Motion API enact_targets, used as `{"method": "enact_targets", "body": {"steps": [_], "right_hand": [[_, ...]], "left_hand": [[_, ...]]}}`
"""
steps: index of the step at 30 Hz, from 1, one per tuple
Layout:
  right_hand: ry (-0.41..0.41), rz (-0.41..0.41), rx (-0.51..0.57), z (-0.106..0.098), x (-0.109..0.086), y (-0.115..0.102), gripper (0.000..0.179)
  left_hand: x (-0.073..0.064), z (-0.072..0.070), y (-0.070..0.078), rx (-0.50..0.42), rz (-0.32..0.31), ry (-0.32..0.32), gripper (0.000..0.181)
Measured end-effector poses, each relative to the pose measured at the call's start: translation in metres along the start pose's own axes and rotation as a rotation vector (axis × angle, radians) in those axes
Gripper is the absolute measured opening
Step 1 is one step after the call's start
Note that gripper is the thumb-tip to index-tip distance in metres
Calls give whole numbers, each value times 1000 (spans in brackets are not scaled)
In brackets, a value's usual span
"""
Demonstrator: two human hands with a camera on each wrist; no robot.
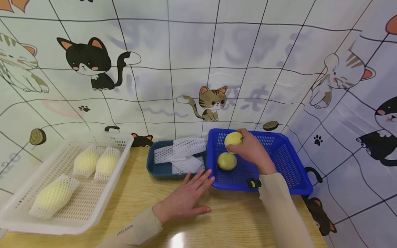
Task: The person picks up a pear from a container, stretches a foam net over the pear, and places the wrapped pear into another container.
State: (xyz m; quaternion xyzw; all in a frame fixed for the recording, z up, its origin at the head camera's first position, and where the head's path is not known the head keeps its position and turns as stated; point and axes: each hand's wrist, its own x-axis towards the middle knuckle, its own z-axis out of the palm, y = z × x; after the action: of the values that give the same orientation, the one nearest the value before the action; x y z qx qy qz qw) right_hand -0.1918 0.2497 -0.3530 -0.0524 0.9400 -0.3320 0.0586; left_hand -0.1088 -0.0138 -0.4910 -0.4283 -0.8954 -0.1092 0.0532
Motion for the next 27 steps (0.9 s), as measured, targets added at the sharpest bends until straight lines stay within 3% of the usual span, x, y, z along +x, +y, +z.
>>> {"method": "enact_targets", "body": {"steps": [4,9,16,20,27], "right_hand": [[31,-50,41,8,-15,-5,84],[62,-99,78,17,-32,-10,80],[88,-157,122,33,-57,-22,74],[69,-215,169,45,-71,-28,72],[-4,-316,211,69,-90,-37,72]], "left_hand": [[-5,2,-5,-29,-17,21,92],[-22,-6,-17,-92,-79,84,79],[-48,-19,-39,-185,-161,297,61],[-63,-24,-49,-206,-211,386,57],[-82,-31,-58,-195,-283,435,59]]}}
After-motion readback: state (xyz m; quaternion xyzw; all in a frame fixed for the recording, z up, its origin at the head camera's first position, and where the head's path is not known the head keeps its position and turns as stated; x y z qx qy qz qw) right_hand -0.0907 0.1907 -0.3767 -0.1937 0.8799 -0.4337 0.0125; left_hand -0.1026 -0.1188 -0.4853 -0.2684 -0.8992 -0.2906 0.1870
